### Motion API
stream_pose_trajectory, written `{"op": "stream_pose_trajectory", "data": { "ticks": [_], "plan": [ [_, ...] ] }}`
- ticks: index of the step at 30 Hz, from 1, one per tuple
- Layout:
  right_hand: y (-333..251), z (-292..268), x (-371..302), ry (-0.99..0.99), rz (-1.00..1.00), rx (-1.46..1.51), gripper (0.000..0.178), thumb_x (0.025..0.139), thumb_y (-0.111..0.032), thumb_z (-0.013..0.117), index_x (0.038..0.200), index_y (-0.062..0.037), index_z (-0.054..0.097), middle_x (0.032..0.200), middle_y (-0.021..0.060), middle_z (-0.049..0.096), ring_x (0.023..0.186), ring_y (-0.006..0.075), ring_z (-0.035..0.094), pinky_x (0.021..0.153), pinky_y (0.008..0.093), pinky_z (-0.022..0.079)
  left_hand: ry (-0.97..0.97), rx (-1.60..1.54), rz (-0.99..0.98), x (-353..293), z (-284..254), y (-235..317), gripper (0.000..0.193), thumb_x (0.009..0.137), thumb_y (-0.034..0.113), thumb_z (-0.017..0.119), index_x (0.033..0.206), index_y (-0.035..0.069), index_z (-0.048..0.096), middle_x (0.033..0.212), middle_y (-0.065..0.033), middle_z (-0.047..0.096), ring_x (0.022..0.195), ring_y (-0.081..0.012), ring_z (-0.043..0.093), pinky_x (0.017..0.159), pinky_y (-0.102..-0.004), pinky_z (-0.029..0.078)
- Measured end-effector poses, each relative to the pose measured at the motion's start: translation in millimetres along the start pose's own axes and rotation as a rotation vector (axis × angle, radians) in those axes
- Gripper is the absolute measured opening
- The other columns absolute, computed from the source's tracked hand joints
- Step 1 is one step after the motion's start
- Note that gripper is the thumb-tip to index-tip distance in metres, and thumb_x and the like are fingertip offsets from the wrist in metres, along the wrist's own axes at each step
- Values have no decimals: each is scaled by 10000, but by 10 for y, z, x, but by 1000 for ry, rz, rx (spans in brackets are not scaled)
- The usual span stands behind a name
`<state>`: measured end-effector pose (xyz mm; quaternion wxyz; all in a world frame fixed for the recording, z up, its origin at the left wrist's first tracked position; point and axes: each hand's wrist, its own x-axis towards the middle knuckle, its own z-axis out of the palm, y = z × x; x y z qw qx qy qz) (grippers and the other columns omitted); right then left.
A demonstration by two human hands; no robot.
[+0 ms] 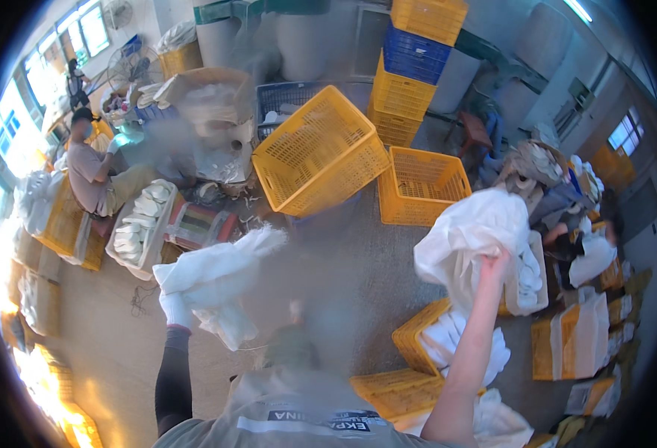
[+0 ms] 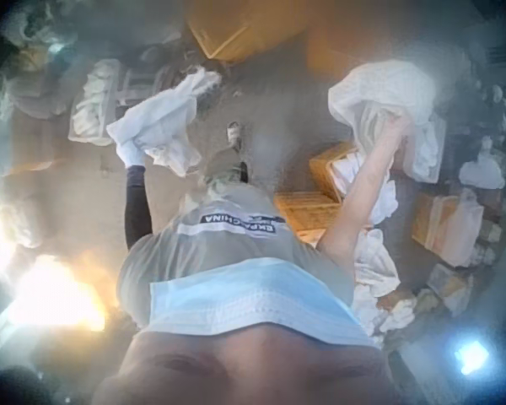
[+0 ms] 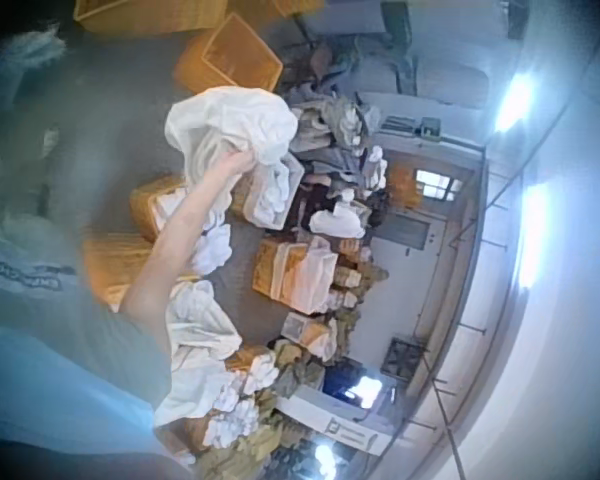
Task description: The person sits on the floor and repeatedly picks up white slippers, wipes them with a cloth, and places them into a yellow basket. The person then transfers the slippers into a white sack and stacks the baskets.
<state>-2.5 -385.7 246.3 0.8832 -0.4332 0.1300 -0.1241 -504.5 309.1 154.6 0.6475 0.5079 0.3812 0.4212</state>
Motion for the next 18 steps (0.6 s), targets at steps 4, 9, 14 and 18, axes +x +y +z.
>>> {"op": "stream_pose_trajectory", "data": {
  "ticks": [4,9,14,18],
  "plan": [
    [482,-135,1404,113,102,14,466,991,-222,538,1429,-62,541,1345,154,631,1199,364,642,954,597,559,17,-110,-7,1033,1180,-348,303,1057,143,518,1314,28,629,1227,-91,694,1036,-236,686,892,-375,575],
    [863,289,3492,286,-149,-257,480,976,-204,623,1406,-8,538,1305,178,642,1153,376,662,833,563,624,-169,82,-34,2098,2972,-807,340,1085,165,471,1345,0,616,1273,-83,674,1094,-196,646,940,-351,544],
    [1328,2216,4868,126,58,-607,498,944,-295,711,1334,-18,573,1274,167,639,1152,329,625,982,492,502,-265,233,-48,2335,4167,-900,314,1081,135,487,1302,-29,638,1180,-81,702,1033,-169,661,912,-324,548],
    [3141,4378,4275,-625,-218,-1091,775,876,-402,796,1396,82,486,1305,246,625,1148,313,629,985,403,497,-253,230,53,2409,4975,-1304,288,1074,139,519,1268,-27,653,1152,-71,707,1007,-163,664,887,-319,552]
  ]
}}
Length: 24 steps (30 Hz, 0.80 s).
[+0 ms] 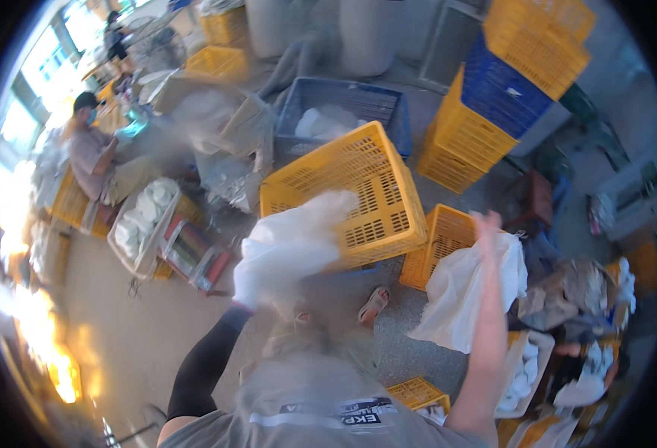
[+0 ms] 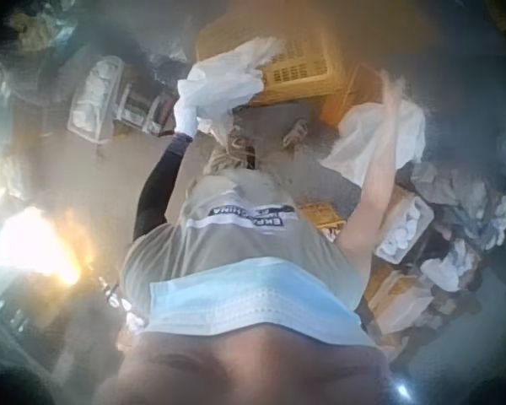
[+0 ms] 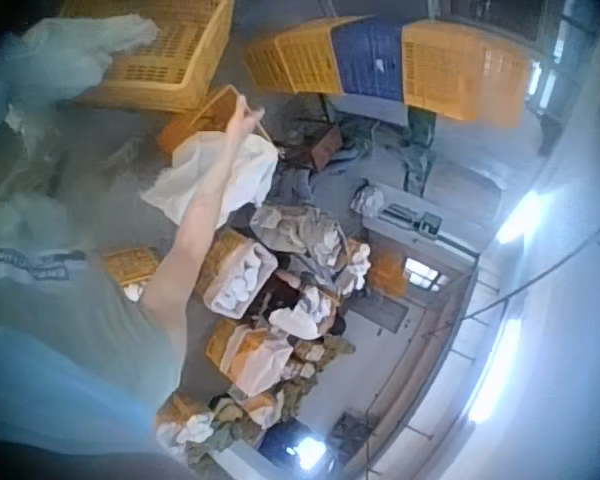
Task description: The person sits on the floor and repeatedly picks up white slippers, wipes them with a cloth, and places them into a yellow basket. The person then transfers the slippers into a white sack and stacks the baskets.
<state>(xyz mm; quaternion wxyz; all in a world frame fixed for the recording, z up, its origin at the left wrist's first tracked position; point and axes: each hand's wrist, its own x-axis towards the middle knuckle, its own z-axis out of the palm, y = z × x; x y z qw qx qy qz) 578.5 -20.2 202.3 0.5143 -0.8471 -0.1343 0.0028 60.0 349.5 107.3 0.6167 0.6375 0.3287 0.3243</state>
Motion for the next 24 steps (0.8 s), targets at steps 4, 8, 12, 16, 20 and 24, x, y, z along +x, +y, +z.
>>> {"op": "stream_pose_trajectory", "data": {
  "ticks": [4,8,12,16,20,24],
  "plan": [
    [41,1986,-96,-444,-427,-577,815,908,-233,729,1542,67,315,1358,365,571,1282,473,566,1041,487,485,172,69,-40,221,944,-18,220,1021,78,572,1181,12,708,1050,-57,730,951,-160,676,830,-320,557],
    [1206,1537,320,-553,-150,-294,518,883,1,580,1399,10,530,1147,273,690,1041,446,684,907,515,552,200,260,-488,338,1684,336,217,965,58,606,1147,52,724,995,-60,755,945,-199,703,850,-317,572],
    [2319,903,1274,-589,182,168,576,787,115,554,1356,23,567,1246,162,684,1139,307,661,977,421,542,-97,442,-408,872,2330,-13,235,979,165,584,1120,53,735,1073,-117,740,989,-282,702,915,-380,548],
    [2757,1058,1854,-652,396,-30,587,773,94,563,1356,32,558,1263,186,652,1171,319,625,1024,410,496,-150,985,-390,835,2783,-869,300,959,282,598,1110,77,758,1092,-161,743,1050,-325,703,961,-430,527],
    [2728,1394,1551,-617,219,-137,571,774,84,567,1344,40,561,1263,197,650,1181,340,615,1046,416,477,-177,805,-499,141,2501,-735,326,953,346,636,1113,98,773,1032,-152,756,999,-315,716,917,-435,529],
    [2581,1580,869,-786,58,-125,573,784,67,577,1356,52,538,1273,215,639,1197,379,600,1082,427,447,5,593,-515,276,2332,267,296,1041,283,547,1123,60,722,1026,-88,709,969,-227,676,876,-378,518]
  ]
}}
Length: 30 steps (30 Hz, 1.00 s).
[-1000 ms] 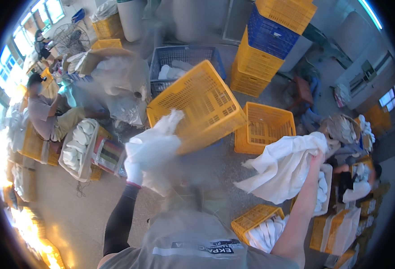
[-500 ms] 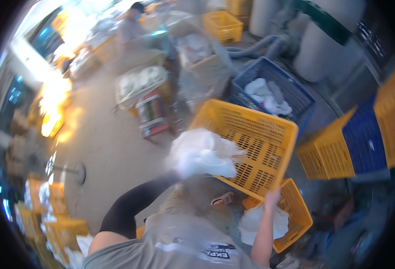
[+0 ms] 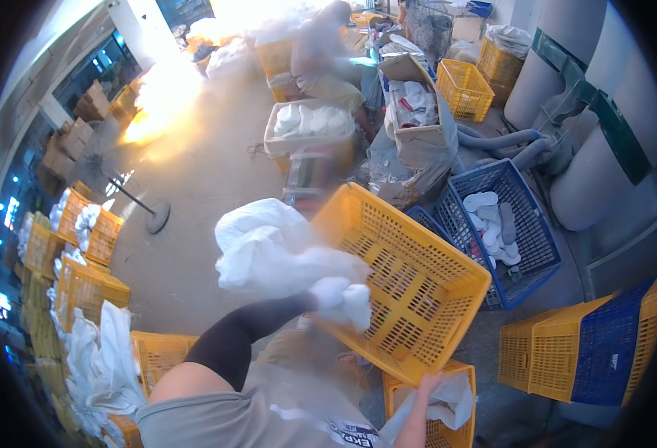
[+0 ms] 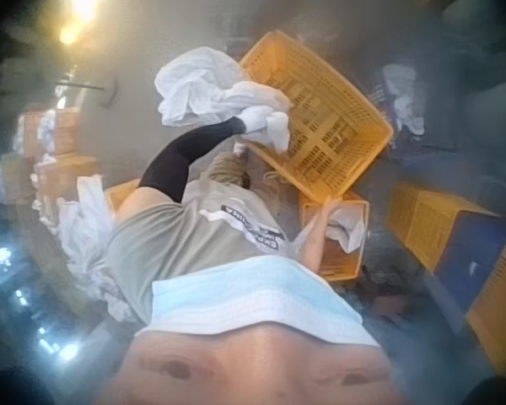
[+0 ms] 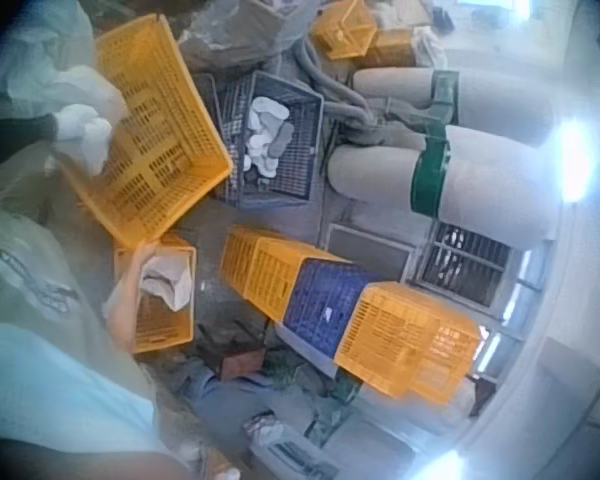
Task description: The person sits on the floor and repeatedly picks up white slippers, wipes them with a cloth, and places them into a yellow basket. The person then transfers the slippers into a white sack and stacks the baskets.
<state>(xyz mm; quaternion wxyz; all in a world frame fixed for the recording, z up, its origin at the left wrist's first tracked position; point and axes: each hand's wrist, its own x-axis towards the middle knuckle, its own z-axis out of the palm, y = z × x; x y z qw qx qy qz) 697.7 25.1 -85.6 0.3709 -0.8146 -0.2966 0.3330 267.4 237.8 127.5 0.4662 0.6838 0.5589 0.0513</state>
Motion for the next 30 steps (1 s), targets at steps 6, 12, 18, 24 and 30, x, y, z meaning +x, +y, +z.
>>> {"op": "stream_pose_trajectory", "data": {
  "ticks": [6,12,18,24,30],
  "plan": [
    [-1590,-31,-270,-59,-250,234,855,910,-141,731,1596,20,246,1591,244,375,1517,384,328,1193,415,324,-83,-623,482,-237,-642,1568,272,1024,226,561,1219,56,645,994,-62,625,939,-198,637,864,-332,519],
    [-3888,305,-577,-69,-529,338,583,958,-169,701,1453,45,481,1486,153,513,1333,239,514,1055,376,476,91,-710,1003,-638,-1184,1997,393,897,199,769,1245,57,653,1193,-83,686,1106,-154,651,957,-330,538],
    [-3982,667,-806,-151,-426,35,275,898,-108,764,1141,4,698,1088,63,723,982,151,645,891,316,509,464,359,335,-567,-1655,-450,157,913,120,647,995,45,758,913,-151,746,879,-301,726,780,-398,568],
    [-3629,1394,-2105,-475,-719,-99,354,825,-32,802,1160,-11,690,1078,141,745,1037,241,701,957,350,518,474,-285,317,-1459,-1127,-2281,227,1062,88,536,1232,0,658,1127,-87,693,1080,-147,646,936,-297,519],
    [-2845,1693,-2566,-1025,-740,-599,195,755,-117,748,919,-28,688,960,164,707,937,360,676,871,448,538,-100,21,-302,-2831,-1436,-2810,669,879,199,781,1479,40,532,1479,-185,580,1369,-250,552,1140,-360,427]
  ]
}}
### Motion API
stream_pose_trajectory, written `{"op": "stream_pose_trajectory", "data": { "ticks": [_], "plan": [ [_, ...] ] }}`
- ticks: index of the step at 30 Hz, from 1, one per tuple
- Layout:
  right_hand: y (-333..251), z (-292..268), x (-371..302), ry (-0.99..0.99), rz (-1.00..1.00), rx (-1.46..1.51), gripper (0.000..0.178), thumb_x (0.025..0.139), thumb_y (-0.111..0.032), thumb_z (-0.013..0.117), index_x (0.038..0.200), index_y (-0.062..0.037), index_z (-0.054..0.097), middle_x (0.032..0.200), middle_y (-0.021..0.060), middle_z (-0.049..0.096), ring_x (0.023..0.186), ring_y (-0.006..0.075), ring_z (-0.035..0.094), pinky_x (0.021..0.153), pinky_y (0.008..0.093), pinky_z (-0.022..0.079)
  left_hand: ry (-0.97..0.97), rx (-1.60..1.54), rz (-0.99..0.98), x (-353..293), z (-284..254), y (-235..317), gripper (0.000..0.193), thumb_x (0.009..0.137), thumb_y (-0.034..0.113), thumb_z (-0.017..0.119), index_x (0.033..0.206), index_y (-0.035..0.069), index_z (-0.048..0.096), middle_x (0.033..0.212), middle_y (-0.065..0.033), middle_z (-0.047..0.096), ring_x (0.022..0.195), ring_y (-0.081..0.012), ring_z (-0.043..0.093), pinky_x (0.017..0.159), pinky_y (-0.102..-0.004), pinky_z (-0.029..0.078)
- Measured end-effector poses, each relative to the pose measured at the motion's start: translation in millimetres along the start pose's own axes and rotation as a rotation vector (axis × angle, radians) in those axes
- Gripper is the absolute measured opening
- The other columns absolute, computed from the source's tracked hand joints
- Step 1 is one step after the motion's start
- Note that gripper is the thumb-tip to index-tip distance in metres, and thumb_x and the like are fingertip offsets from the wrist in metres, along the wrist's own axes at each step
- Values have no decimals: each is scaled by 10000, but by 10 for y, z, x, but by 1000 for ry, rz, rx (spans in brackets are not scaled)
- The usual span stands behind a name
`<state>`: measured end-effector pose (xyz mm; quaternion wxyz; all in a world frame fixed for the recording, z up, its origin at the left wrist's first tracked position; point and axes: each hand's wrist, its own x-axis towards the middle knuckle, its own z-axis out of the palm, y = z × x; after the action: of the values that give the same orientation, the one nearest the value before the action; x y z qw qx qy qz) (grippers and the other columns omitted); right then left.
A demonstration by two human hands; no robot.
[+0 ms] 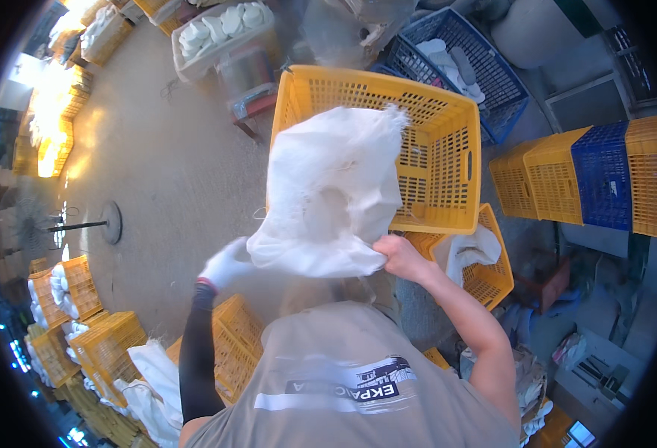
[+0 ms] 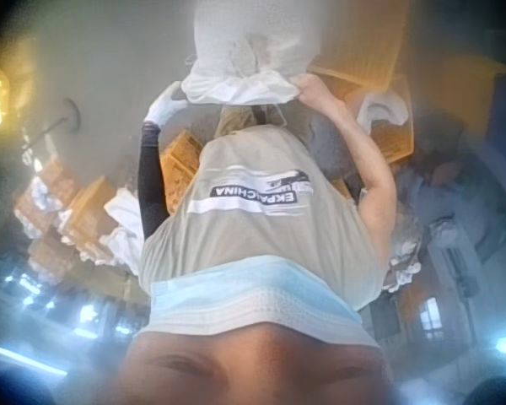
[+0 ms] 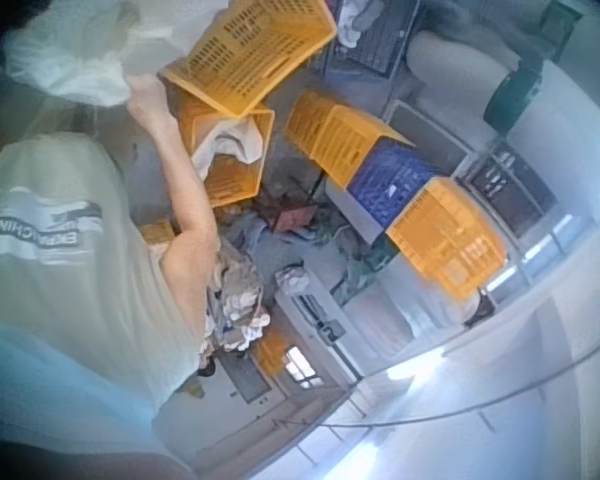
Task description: The person sits on the floor and repeatedly picks up white slippers, wipes them with a cloth, and places them into a yellow basket. The person then transfers the slippers into a white sack and stacks the baskets.
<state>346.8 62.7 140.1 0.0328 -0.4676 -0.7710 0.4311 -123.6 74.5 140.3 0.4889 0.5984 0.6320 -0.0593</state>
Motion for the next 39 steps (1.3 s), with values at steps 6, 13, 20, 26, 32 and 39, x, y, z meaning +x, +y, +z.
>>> {"op": "stream_pose_trajectory", "data": {
  "ticks": [6,13,20,26,32,39],
  "plan": [
    [-772,393,657,-175,-576,-120,165,797,-136,697,921,-31,670,906,158,697,867,359,664,809,460,545,766,-233,305,809,-297,1371,788,909,172,754,1575,19,362,1542,-203,469,1340,-324,535,1124,-406,445],
    [95,-364,1144,657,281,311,357,958,-260,694,1162,32,686,1109,202,735,1044,301,710,906,381,561,491,-532,101,2033,332,1639,352,892,146,687,1225,32,697,1065,-151,715,970,-305,703,853,-394,564],
    [1530,-322,1694,562,524,550,321,980,-173,658,1203,55,697,1074,160,752,977,213,713,860,325,565,963,-466,523,1787,-932,1846,227,979,32,546,1094,29,741,1038,-81,754,829,-137,676,810,-295,561],
    [2751,-2254,231,957,349,1010,210,960,-4,646,1140,61,735,1054,116,757,900,179,711,810,299,564,843,684,443,2041,-1813,1152,206,898,63,569,1015,65,739,962,-158,730,854,-342,710,794,-365,562],
    [3493,-3027,293,1224,659,-122,175,927,-95,667,1034,-18,782,891,116,778,867,208,731,794,363,561,793,218,-155,3413,-1692,1336,257,890,201,598,1031,78,775,1000,-215,735,961,-421,699,843,-485,548],
    [5639,-3485,191,1510,617,981,174,939,-76,695,1037,57,749,995,153,751,870,215,705,780,342,573,496,804,-102,3814,-2161,257,253,873,183,654,1069,90,784,1062,-197,751,1020,-375,712,916,-420,552]
  ]
}}
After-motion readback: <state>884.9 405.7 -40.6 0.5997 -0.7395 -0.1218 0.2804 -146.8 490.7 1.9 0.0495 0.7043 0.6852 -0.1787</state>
